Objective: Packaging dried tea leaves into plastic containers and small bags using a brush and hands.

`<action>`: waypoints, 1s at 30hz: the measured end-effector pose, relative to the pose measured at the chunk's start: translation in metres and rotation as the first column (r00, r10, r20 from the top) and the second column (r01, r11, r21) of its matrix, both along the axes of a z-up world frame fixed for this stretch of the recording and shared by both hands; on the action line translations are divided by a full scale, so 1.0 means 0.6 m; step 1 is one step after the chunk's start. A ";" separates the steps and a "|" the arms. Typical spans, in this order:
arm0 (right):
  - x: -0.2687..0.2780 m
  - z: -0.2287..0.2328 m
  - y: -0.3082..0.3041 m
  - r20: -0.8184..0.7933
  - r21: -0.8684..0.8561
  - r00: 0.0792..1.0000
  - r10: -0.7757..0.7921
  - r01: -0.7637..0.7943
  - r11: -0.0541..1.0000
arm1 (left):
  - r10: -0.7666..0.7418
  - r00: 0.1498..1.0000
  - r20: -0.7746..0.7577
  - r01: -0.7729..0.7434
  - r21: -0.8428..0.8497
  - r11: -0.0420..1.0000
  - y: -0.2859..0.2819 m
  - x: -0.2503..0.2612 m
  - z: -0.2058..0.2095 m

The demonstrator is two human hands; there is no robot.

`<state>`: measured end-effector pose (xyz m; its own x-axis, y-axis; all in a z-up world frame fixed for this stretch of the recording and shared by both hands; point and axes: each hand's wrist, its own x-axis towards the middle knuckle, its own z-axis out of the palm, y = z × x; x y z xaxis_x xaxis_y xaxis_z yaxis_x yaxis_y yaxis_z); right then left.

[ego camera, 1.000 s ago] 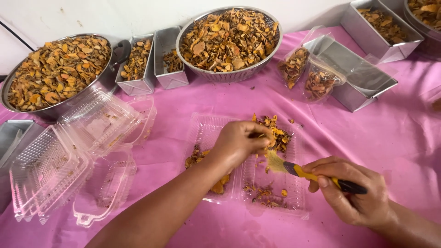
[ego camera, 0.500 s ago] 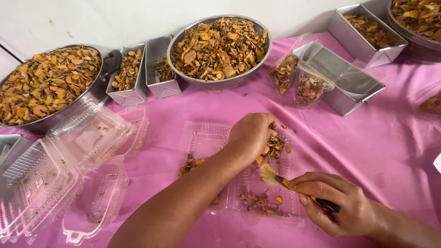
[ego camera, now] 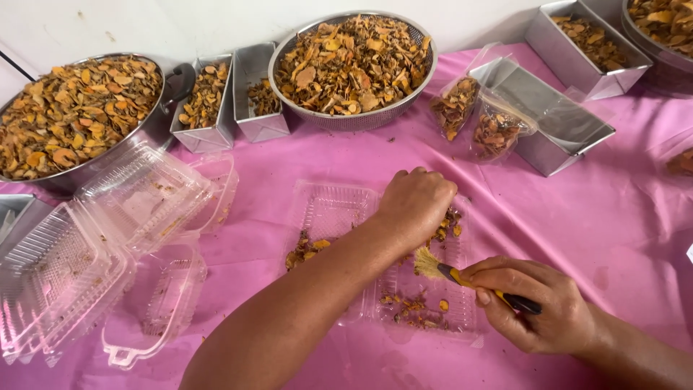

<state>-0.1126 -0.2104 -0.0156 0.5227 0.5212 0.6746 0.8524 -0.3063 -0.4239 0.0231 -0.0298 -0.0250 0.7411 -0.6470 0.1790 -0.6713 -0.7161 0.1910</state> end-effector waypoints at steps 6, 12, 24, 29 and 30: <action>0.004 0.010 -0.010 -0.007 0.021 1.000 0.012 -0.011 1.000 | -0.212 0.977 0.040 0.213 -0.036 0.976 0.091 -0.113 0.072; 0.009 0.010 0.008 -0.077 0.115 0.997 0.021 -0.012 0.993 | -0.259 0.965 -0.037 0.260 0.023 0.965 0.181 -0.233 0.060; 0.032 0.040 0.058 -0.344 0.183 0.939 0.019 0.048 0.982 | -0.301 0.826 0.477 0.371 -0.059 0.927 0.211 -0.295 -0.012; 0.024 0.046 0.070 -0.463 0.062 0.885 -0.058 0.097 0.993 | -0.304 0.830 0.467 0.397 -0.112 0.911 0.206 -0.297 -0.044; 0.023 0.049 0.067 -0.445 0.032 0.889 -0.107 0.135 0.990 | -0.305 0.830 0.468 0.401 -0.120 0.908 0.205 -0.297 -0.047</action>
